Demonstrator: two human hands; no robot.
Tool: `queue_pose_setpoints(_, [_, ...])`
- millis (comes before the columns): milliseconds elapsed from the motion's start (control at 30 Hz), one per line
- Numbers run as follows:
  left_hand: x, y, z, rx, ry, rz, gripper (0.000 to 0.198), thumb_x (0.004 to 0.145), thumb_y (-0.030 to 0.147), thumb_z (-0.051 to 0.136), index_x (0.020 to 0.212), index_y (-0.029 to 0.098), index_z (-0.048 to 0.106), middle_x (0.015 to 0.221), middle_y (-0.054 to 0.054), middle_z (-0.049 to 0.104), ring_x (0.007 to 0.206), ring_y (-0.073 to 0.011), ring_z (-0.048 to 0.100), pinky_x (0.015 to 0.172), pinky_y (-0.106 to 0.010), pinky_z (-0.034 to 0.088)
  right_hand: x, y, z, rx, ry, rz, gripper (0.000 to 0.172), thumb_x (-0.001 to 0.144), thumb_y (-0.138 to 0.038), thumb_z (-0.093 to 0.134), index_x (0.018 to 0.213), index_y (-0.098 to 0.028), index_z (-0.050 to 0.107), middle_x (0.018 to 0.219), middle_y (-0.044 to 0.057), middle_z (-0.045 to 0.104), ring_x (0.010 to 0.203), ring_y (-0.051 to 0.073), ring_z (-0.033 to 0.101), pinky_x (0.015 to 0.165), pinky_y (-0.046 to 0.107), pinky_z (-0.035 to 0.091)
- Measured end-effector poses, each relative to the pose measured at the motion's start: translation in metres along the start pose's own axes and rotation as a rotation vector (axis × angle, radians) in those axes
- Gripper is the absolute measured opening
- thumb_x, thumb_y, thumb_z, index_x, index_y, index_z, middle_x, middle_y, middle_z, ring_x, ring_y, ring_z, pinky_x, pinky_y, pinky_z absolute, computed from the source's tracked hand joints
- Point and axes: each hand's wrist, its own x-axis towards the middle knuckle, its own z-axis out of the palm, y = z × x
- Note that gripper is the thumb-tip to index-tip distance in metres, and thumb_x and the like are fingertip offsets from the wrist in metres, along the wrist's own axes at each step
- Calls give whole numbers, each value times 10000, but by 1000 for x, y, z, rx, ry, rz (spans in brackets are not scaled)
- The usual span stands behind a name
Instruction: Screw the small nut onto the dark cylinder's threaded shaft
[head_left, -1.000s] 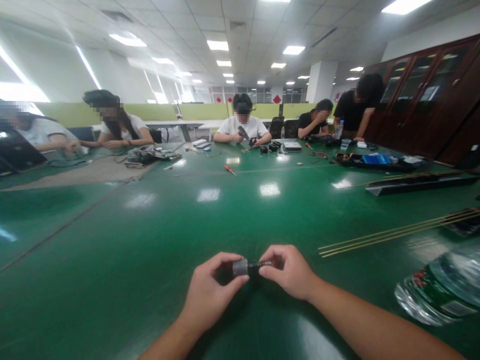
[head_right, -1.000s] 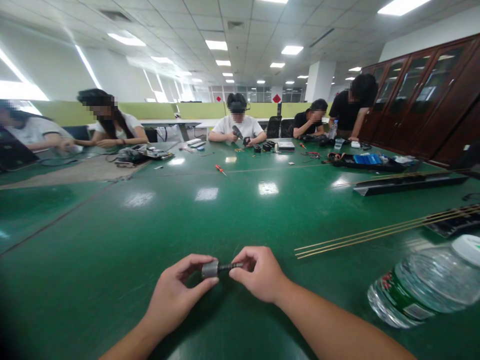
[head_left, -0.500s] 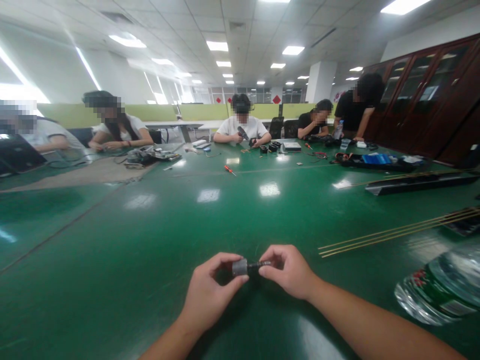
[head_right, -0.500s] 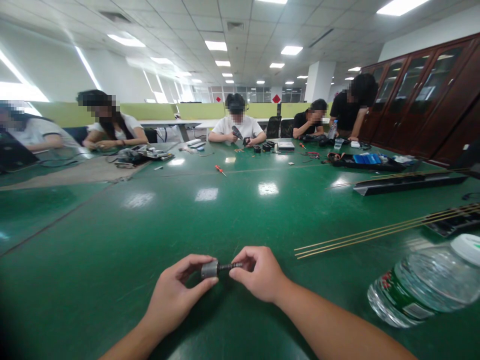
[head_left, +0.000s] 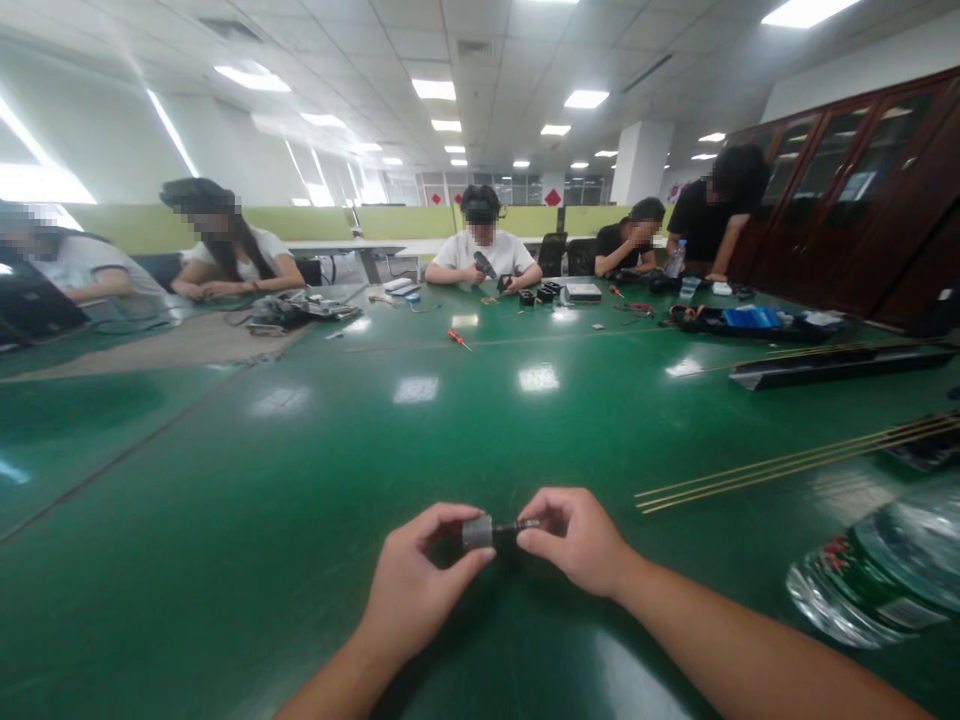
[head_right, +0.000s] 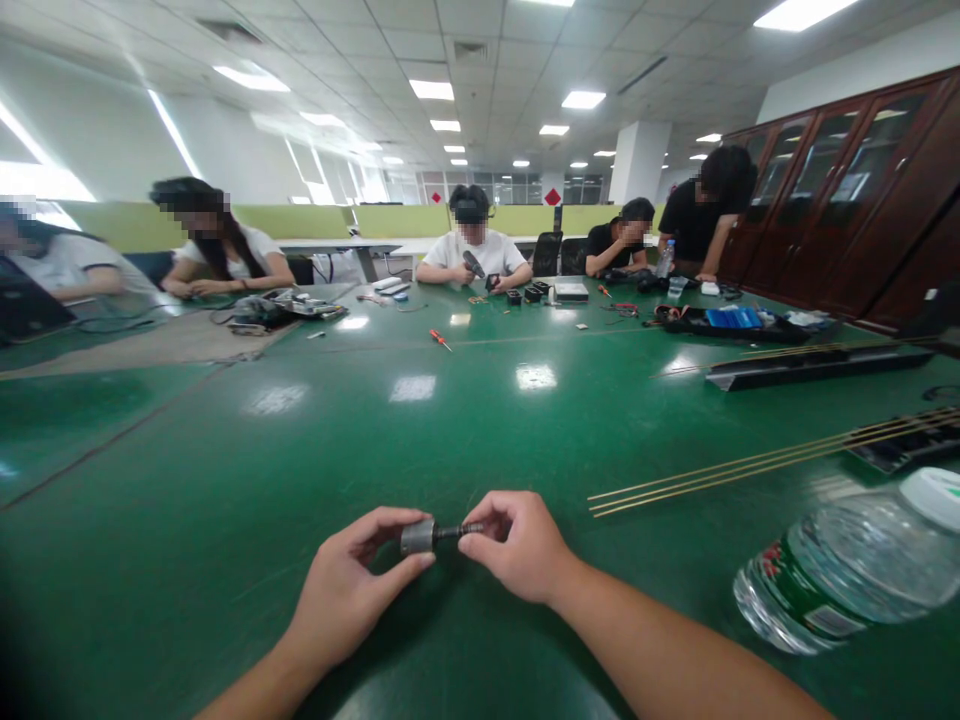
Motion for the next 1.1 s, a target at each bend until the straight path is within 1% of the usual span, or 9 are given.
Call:
queue_pose_setpoints(500, [0,-4,-1,6,-10,-8,252,761,314,760,975,199,696,972,-66,745,908,-242,715,863,-372,577,0,-1,-1,-11,9,-2,80,727,-211,723,774,-149,704,624,-12,602,580,121,521,564,227,408])
queue_pose_setpoints(700, [1,-6,-1,20,-6,-2,259,766,323,758,984,198,699,983,-72,745,912,-246,714,869,-378,579,0,0,-1,3,14,-3,91,725,-220,721,777,-148,705,624,-12,604,573,120,515,555,227,400])
queue_pose_setpoints(933, [1,-6,-2,-2,-5,0,248,761,316,765,974,209,695,974,-51,745,910,-232,715,862,-351,577,1,2,-2,8,13,-2,88,729,-223,729,780,-157,703,632,-10,613,581,124,529,564,229,413])
queue_pose_setpoints(1100, [1,-5,-2,7,-7,-4,252,771,319,759,986,205,691,989,-59,741,923,-237,710,877,-366,570,1,2,-2,25,12,1,81,727,-215,723,774,-153,702,638,-6,619,575,121,520,570,233,410])
